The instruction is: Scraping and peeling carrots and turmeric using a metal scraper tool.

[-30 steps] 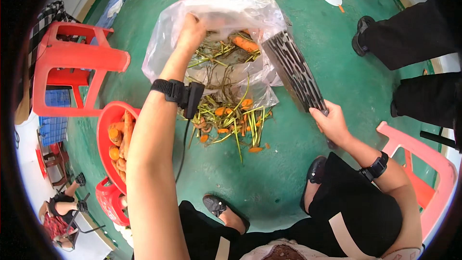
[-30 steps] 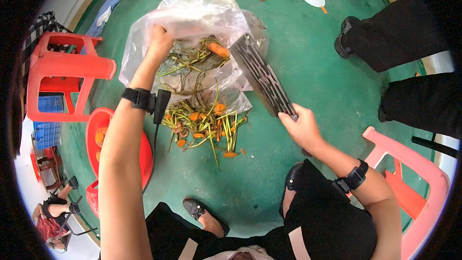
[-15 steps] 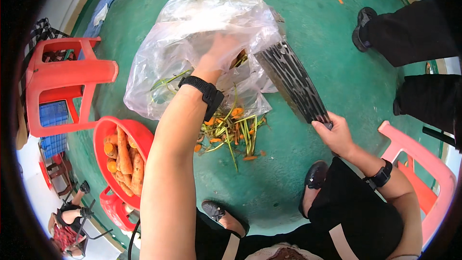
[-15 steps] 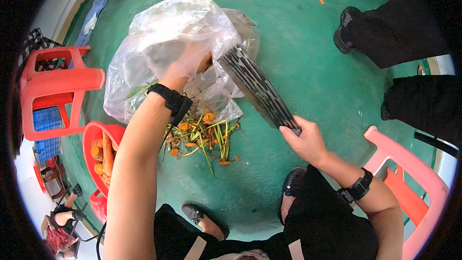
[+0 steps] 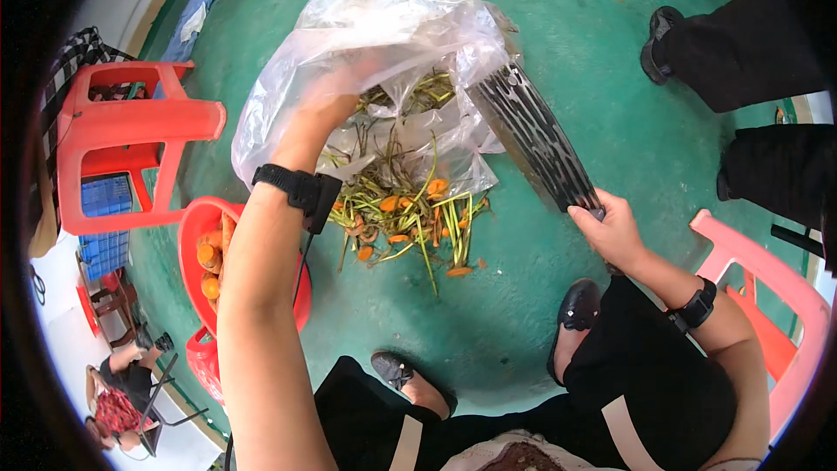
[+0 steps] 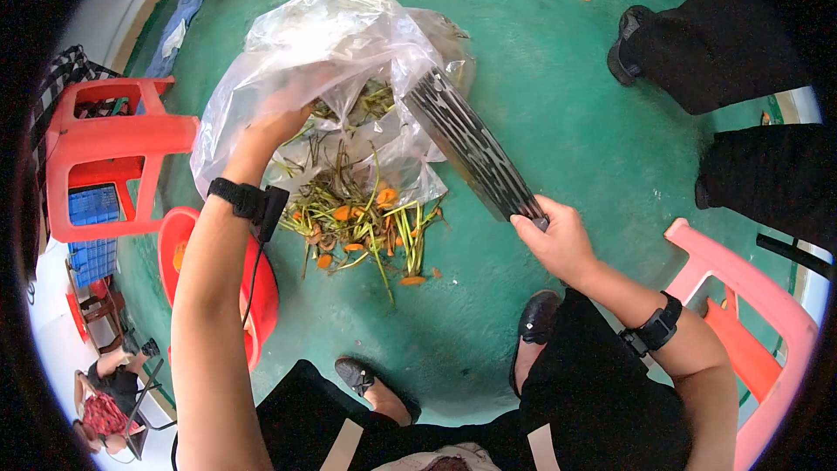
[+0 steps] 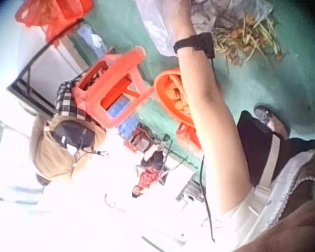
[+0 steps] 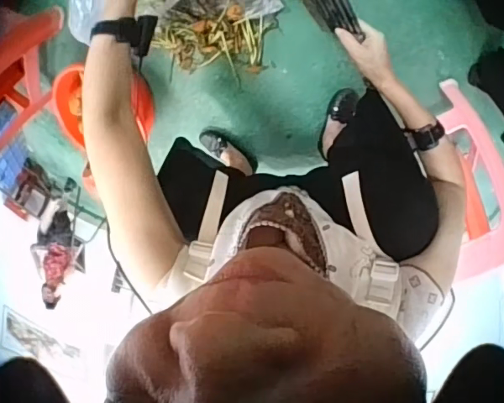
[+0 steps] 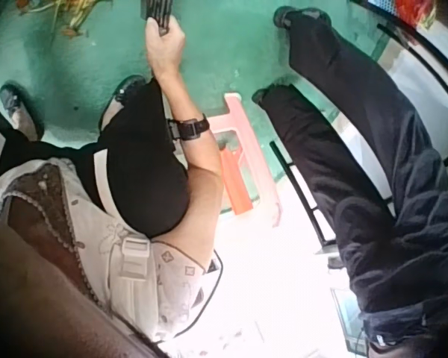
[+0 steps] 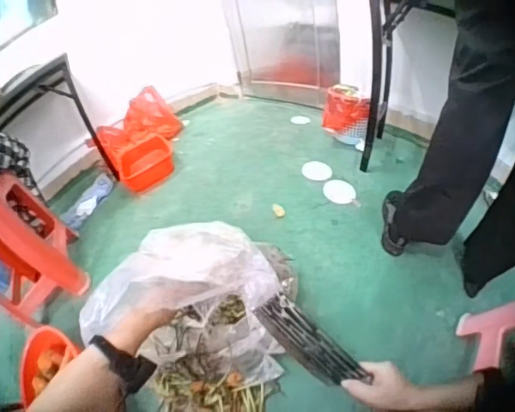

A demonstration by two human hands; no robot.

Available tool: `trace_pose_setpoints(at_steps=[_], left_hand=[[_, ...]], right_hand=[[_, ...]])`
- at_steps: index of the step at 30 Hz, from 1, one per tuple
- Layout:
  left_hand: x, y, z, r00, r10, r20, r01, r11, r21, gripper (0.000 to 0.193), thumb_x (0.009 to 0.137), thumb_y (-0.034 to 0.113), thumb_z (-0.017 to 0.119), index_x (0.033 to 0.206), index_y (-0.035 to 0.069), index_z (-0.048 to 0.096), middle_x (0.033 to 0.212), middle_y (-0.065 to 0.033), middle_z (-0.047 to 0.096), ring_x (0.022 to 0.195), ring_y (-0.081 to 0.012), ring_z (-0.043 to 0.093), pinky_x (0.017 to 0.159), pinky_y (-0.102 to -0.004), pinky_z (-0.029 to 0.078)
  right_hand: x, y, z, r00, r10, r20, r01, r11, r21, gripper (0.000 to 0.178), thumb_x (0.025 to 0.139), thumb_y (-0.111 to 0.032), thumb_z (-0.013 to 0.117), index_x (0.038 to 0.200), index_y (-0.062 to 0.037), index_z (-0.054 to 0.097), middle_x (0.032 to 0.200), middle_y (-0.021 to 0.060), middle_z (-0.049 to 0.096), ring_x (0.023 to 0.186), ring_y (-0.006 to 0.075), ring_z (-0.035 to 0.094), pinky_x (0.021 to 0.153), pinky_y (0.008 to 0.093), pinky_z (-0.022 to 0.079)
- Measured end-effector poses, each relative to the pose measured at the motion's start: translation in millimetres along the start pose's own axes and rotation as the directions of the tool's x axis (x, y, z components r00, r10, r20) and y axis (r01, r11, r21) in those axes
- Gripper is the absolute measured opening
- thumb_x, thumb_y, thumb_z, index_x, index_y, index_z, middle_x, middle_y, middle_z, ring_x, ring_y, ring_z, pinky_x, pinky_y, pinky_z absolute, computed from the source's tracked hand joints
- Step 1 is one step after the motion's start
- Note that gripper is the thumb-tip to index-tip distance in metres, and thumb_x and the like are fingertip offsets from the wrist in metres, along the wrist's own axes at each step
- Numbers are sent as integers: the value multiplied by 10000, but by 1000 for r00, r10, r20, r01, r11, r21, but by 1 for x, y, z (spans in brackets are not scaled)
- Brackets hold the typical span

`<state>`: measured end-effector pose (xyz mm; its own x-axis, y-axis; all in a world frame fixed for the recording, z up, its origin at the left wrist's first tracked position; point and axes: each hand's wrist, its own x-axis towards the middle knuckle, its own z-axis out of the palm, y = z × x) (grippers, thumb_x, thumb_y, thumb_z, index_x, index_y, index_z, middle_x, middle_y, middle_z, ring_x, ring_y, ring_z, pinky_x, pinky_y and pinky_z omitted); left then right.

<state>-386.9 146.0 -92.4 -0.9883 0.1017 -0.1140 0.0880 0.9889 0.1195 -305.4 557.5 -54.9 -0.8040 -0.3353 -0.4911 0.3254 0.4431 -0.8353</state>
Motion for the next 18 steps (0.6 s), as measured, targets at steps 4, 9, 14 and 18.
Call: trace_pose_setpoints(at_steps=[4, 9, 14, 18], left_hand=[[-26, 7, -2, 974, -147, 175, 155, 987, -37, 318, 764, 218, 554, 1064, 116, 581, 966, -165, 597, 859, -328, 579, 767, -383, 449], [-45, 4, -2, 966, -172, 193, 194, 976, -102, 280, 753, 251, 586, 966, 74, 629, 858, -158, 625, 777, -295, 603, 699, -391, 464], [-69, 28, -40, 866, -291, 407, 494, 630, -600, 345, 832, 274, 531, 1070, 25, 554, 886, -114, 629, 793, -194, 600, 695, -332, 468], [-110, 33, -39, 803, -98, 588, 577, -120, -808, 396, 861, 312, 504, 1130, 22, 490, 955, -112, 596, 837, -170, 577, 714, -290, 472]], right_hand=[[-4, -6, 1, 1000, 1, 7, -1, 1000, -16, 132, 802, -119, 574, 746, -1, 550, 582, -52, 435, 550, 22, 361, 457, 225, 301], [-6, -10, 12, 999, -41, 20, 43, 997, -58, 133, 801, -113, 569, 753, 10, 550, 591, -47, 431, 559, 24, 359, 461, 227, 306], [-10, -9, 11, 983, -177, -42, 173, 980, -97, 143, 798, -107, 573, 734, 15, 536, 577, -45, 418, 553, 24, 347, 452, 232, 299], [-11, -15, 15, 959, -281, -34, 274, 952, -140, 134, 796, -98, 574, 731, 14, 538, 564, -41, 415, 543, 22, 340, 442, 234, 294]])
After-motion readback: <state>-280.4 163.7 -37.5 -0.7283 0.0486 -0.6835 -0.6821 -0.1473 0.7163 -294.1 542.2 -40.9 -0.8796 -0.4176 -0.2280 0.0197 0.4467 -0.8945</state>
